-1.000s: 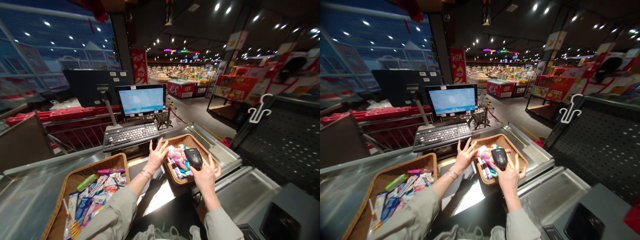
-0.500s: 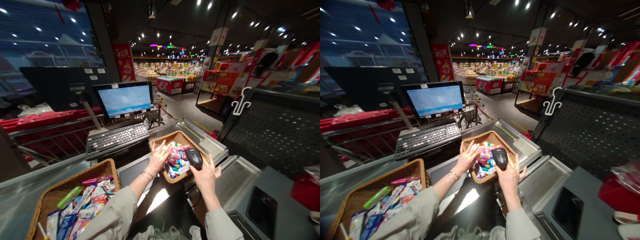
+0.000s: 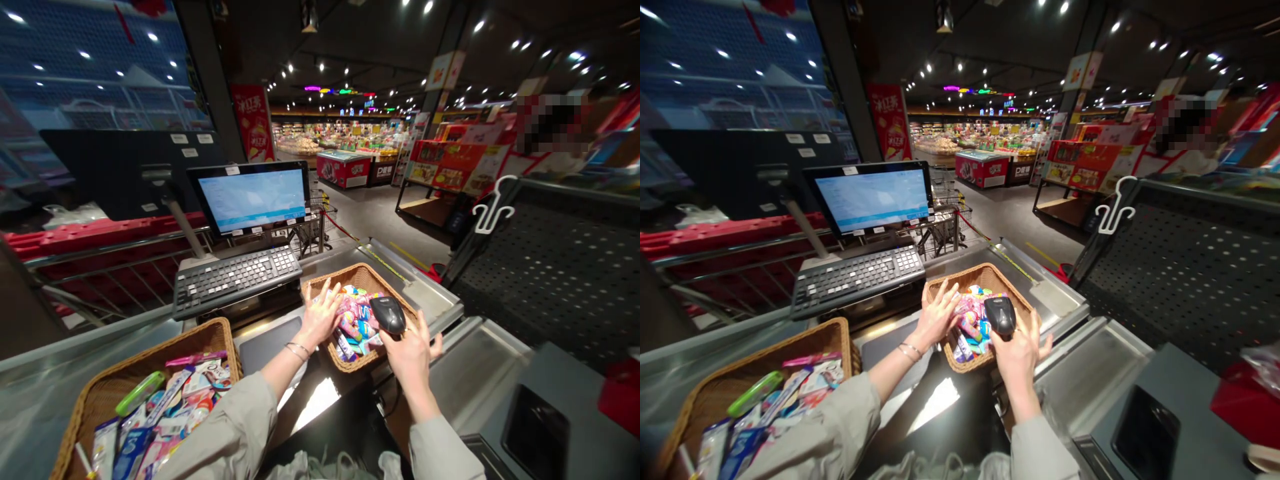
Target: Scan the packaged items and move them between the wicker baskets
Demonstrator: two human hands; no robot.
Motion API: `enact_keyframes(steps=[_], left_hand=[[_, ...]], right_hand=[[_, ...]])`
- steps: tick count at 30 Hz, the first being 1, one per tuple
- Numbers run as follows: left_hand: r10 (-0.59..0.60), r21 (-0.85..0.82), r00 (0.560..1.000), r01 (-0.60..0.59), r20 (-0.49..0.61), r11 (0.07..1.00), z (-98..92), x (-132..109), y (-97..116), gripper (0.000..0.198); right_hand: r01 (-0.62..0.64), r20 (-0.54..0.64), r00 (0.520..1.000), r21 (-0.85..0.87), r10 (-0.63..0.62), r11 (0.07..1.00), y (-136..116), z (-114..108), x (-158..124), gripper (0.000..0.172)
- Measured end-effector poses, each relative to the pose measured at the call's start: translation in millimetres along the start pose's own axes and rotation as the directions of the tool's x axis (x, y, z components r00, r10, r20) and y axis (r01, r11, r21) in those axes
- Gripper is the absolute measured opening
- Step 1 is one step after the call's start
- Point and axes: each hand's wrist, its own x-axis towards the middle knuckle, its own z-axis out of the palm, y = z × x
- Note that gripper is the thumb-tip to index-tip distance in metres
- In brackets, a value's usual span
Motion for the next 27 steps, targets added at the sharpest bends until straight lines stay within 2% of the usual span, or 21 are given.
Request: enact_keyframes(steps=[6, 12, 20, 27], left_hand=[[-0.146, 0.08, 0.989, 0.146, -0.004, 0.986, -29.6, -21, -27, 0.046], [-0.313, 0.179, 0.95, 0.311, -0.02, 0.933, -60.8, -63, -54, 0.05], [-0.511, 0.27, 0.859, 0.501, -0.034, 0.823, -94.0, -139, -85, 0.047], [-0.668, 0.304, 0.743, 0.647, -0.042, 0.7, -114.6, -205, -108, 0.047]], right_hand=[[0.072, 0.059, 0.995, 0.088, -0.077, 0.994, -31, 21, 3, 0.049], [0.174, 0.122, 0.974, 0.145, -0.192, 0.974, -69, 46, -2, 0.049], [0.31, 0.176, 0.913, 0.289, -0.368, 0.906, -123, 68, -24, 0.036], [0.362, 0.268, 0.849, 0.332, -0.455, 0.871, -152, 88, -47, 0.038]])
